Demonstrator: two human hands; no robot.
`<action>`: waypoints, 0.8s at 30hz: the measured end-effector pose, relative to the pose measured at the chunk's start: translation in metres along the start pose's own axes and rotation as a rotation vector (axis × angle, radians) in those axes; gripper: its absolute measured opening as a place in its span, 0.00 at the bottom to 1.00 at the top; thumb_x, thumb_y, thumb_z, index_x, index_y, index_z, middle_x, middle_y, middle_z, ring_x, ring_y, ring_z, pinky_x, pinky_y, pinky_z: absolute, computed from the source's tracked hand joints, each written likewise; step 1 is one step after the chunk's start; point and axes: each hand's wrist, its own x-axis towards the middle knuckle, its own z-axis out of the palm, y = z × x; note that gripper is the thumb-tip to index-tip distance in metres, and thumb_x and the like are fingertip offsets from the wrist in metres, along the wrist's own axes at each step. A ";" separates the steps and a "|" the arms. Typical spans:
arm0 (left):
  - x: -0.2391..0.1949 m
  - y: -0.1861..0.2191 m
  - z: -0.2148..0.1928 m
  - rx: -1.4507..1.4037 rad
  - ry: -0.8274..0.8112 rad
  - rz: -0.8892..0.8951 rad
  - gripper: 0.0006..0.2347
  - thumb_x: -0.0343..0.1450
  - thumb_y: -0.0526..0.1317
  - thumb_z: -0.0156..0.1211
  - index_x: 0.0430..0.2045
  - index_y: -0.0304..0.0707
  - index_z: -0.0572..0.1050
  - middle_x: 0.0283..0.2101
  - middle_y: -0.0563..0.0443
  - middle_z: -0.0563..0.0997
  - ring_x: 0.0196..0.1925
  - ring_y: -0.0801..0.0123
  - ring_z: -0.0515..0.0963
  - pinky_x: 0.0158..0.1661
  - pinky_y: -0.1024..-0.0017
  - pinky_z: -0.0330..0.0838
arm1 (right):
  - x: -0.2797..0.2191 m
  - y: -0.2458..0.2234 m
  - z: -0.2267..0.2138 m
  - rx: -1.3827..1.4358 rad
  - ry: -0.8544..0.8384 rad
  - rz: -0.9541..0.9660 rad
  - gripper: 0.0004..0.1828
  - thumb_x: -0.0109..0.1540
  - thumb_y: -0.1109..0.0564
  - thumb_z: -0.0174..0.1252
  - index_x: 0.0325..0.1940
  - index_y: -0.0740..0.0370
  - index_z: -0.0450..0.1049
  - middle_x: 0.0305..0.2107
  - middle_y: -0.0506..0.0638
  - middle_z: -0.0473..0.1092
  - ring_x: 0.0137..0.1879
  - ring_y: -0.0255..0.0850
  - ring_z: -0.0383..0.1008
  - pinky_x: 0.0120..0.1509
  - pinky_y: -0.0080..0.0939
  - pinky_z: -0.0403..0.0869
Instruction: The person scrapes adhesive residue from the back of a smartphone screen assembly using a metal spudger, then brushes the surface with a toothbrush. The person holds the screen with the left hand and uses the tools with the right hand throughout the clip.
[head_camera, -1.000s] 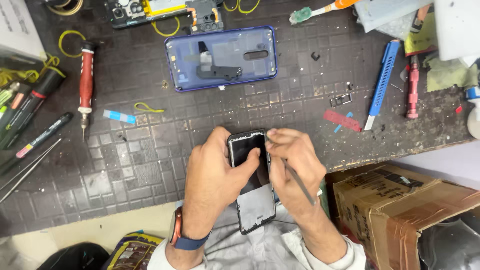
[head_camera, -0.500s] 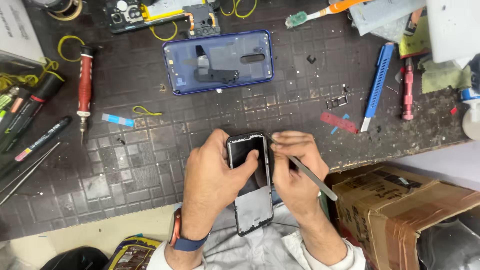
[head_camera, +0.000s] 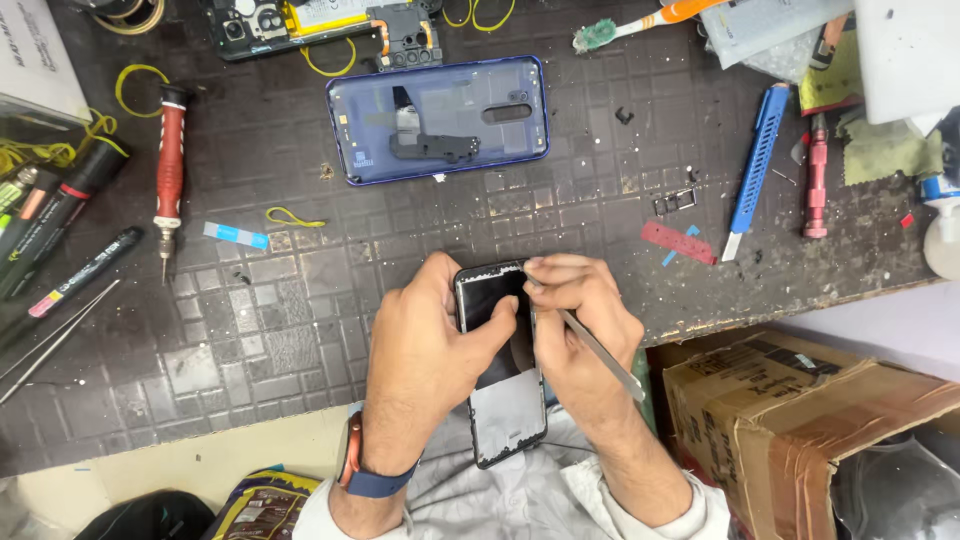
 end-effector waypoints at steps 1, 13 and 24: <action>-0.001 0.001 0.000 -0.015 0.012 0.020 0.14 0.61 0.44 0.71 0.23 0.33 0.74 0.16 0.46 0.80 0.16 0.65 0.82 0.20 0.67 0.73 | 0.000 -0.001 0.001 -0.024 0.010 -0.011 0.10 0.60 0.77 0.60 0.37 0.68 0.69 0.41 0.58 0.77 0.53 0.49 0.80 0.57 0.43 0.79; -0.001 0.002 0.001 -0.008 0.004 0.002 0.13 0.61 0.44 0.71 0.27 0.33 0.76 0.19 0.45 0.82 0.18 0.67 0.83 0.23 0.68 0.74 | 0.002 0.000 0.000 -0.006 0.012 -0.028 0.10 0.62 0.75 0.60 0.37 0.68 0.68 0.40 0.58 0.75 0.51 0.50 0.79 0.55 0.42 0.78; -0.007 0.001 0.006 -0.052 0.044 -0.025 0.13 0.62 0.42 0.73 0.25 0.31 0.74 0.20 0.50 0.84 0.18 0.78 0.77 0.21 0.72 0.69 | 0.017 0.005 -0.031 0.256 0.024 0.485 0.22 0.66 0.67 0.54 0.66 0.70 0.66 0.30 0.42 0.64 0.33 0.23 0.62 0.34 0.25 0.63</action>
